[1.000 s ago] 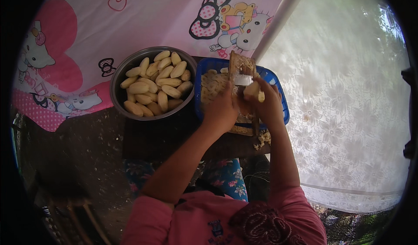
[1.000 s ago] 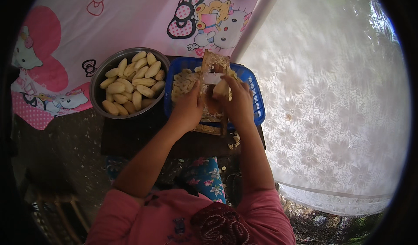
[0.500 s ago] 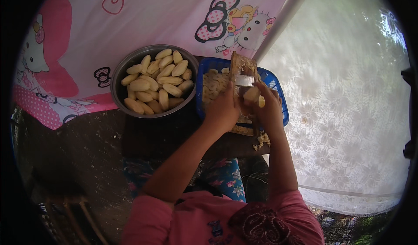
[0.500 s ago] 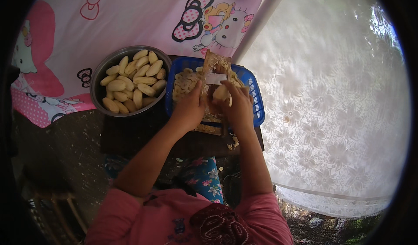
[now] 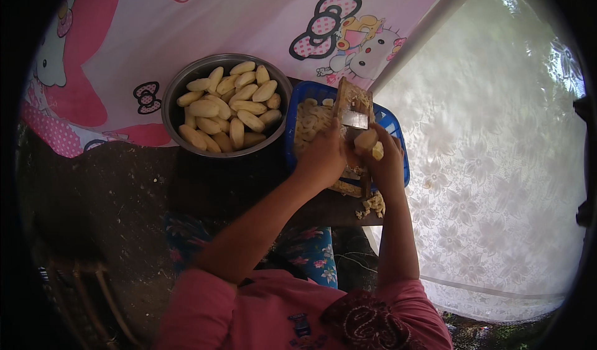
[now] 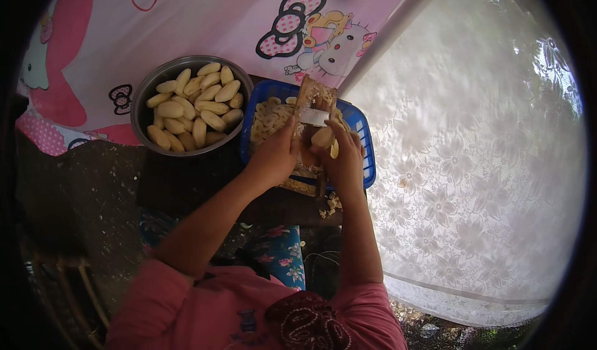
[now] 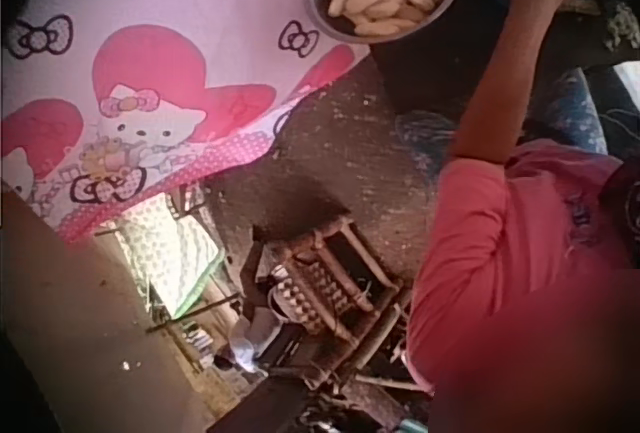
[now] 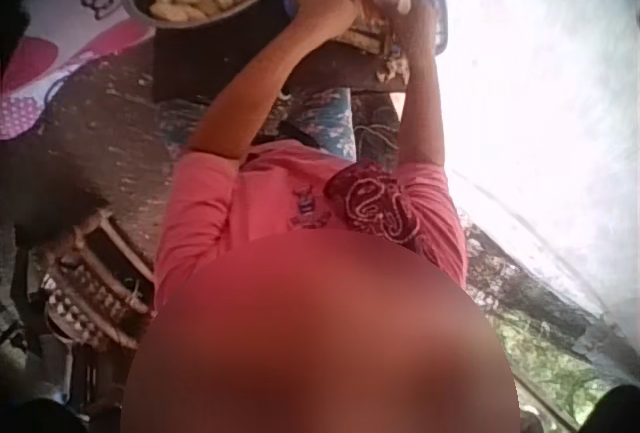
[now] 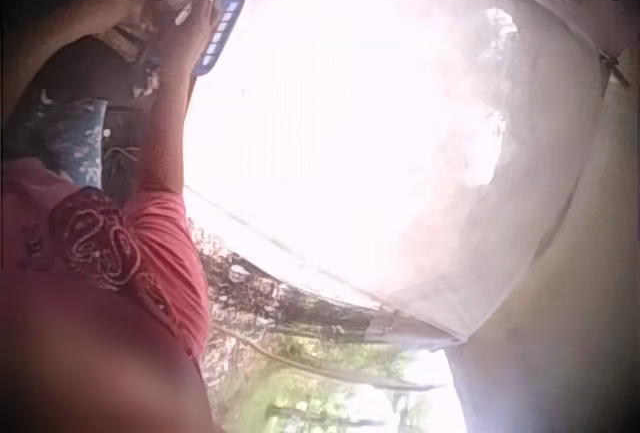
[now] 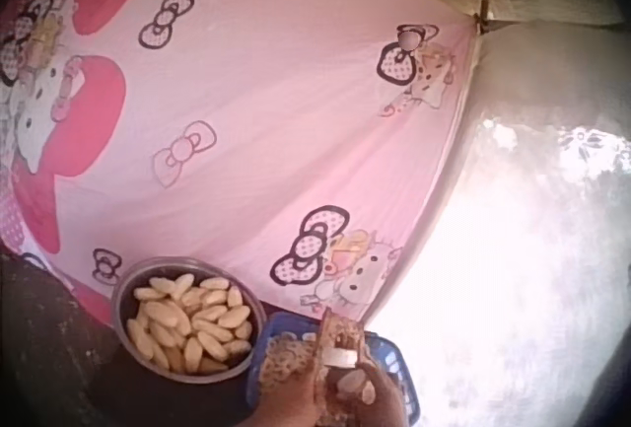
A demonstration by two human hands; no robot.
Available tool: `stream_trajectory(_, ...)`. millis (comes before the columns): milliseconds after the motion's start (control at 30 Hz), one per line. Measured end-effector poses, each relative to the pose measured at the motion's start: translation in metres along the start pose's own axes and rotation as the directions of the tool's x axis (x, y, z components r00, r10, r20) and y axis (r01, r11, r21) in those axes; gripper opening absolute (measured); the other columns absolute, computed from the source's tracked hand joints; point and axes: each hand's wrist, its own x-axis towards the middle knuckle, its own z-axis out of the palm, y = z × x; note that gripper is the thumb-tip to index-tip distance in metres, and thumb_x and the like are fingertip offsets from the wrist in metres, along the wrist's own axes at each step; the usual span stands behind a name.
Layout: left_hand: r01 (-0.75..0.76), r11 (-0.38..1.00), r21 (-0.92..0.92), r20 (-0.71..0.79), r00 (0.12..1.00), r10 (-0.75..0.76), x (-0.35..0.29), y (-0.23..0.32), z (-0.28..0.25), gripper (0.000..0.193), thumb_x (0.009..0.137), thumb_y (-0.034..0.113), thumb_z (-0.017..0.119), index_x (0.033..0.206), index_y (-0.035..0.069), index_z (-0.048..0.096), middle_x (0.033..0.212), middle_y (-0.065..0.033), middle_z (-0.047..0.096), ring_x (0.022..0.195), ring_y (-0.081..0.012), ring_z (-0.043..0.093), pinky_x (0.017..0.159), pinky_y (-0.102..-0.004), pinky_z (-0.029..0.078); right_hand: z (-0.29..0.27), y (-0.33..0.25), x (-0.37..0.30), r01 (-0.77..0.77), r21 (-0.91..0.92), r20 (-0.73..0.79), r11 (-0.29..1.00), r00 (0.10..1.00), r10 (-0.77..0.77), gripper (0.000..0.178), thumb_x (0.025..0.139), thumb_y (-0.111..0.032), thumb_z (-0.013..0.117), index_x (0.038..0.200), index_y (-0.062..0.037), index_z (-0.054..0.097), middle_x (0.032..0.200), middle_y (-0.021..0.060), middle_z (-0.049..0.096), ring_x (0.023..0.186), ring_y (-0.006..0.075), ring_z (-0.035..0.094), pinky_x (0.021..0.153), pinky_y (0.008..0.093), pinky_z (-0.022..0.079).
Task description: The person slices peeled cassava pieces using a wooden box grater. They pick each piece from a metal bowl, run it over the blade, and place the slices into a blue basket. The process is repeated continuously.
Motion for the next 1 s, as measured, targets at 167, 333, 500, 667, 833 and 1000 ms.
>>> stream_trajectory(167, 0.035, 0.999, 0.027, 0.053, 0.998, -0.037, 0.000, 0.000, 0.001, 0.057, 0.096, 0.015, 0.046, 0.147, -0.003, 0.028, 0.123, -0.0298, 0.056, 0.111, -0.0420, 0.057, 0.095, -0.0469, 0.046, 0.015, 0.018, 0.032, 0.066, 0.016, -0.069, 0.998, 0.996, -0.064, 0.061, 0.074, -0.027, 0.079, 0.129, -0.0138, 0.057, 0.122, 0.0108, 0.063, 0.122, 0.0321, 0.051, 0.102, 0.0449, 0.035)
stream_trajectory(333, 0.074, 0.995, 0.067, 0.095, 0.992, -0.081, -0.001, 0.008, -0.009, 0.058, 0.094, 0.014, 0.046, 0.147, -0.003, 0.028, 0.123, -0.0296, 0.056, 0.110, -0.0415, 0.058, 0.094, -0.0463, 0.047, 0.021, 0.026, 0.070, 0.062, 0.001, -0.079, 0.998, 0.995, -0.062, 0.059, 0.076, -0.031, 0.078, 0.129, -0.0130, 0.057, 0.124, 0.0118, 0.062, 0.123, 0.0329, 0.050, 0.104, 0.0451, 0.033)
stream_trajectory(500, -0.001, 0.999, 0.039, 0.009, 1.000, 0.000, -0.003, 0.005, -0.004, 0.057, 0.094, 0.015, 0.046, 0.146, -0.004, 0.030, 0.121, -0.0290, 0.057, 0.108, -0.0414, 0.059, 0.092, -0.0470, 0.047, 0.002, 0.010, 0.006, 0.091, 0.027, 0.011, 0.995, 0.996, -0.092, 0.060, 0.075, -0.031, 0.078, 0.128, -0.0131, 0.058, 0.121, 0.0112, 0.062, 0.121, 0.0329, 0.051, 0.102, 0.0436, 0.036)
stream_trajectory(667, 0.073, 0.994, 0.080, 0.082, 0.993, -0.079, -0.001, 0.005, -0.002, 0.057, 0.095, 0.016, 0.046, 0.146, -0.003, 0.030, 0.122, -0.0281, 0.057, 0.109, -0.0410, 0.059, 0.093, -0.0470, 0.047, 0.013, 0.019, 0.036, 0.142, 0.060, -0.094, 0.988, 0.986, -0.136, 0.060, 0.075, -0.031, 0.078, 0.129, -0.0138, 0.057, 0.120, 0.0107, 0.062, 0.121, 0.0325, 0.051, 0.102, 0.0442, 0.036)
stream_trajectory(833, 0.089, 0.993, 0.077, 0.098, 0.990, -0.096, 0.000, 0.008, -0.007, 0.059, 0.095, 0.018, 0.047, 0.147, -0.002, 0.029, 0.122, -0.0272, 0.057, 0.109, -0.0407, 0.059, 0.093, -0.0468, 0.047, 0.017, 0.024, 0.071, 0.040, -0.047, -0.068, 0.998, 0.997, -0.043, 0.058, 0.076, -0.030, 0.078, 0.128, -0.0127, 0.058, 0.122, 0.0118, 0.061, 0.120, 0.0343, 0.052, 0.101, 0.0448, 0.038)
stream_trajectory(1000, 0.020, 0.999, 0.034, 0.012, 1.000, -0.021, 0.000, 0.004, -0.004, 0.059, 0.095, 0.017, 0.047, 0.147, -0.002, 0.028, 0.123, -0.0273, 0.057, 0.110, -0.0404, 0.058, 0.093, -0.0467, 0.047, 0.001, 0.014, 0.006, 0.026, -0.101, 0.091, 0.995, 0.996, -0.017, 0.060, 0.076, -0.033, 0.078, 0.129, -0.0143, 0.058, 0.121, 0.0119, 0.061, 0.120, 0.0350, 0.051, 0.104, 0.0443, 0.035)
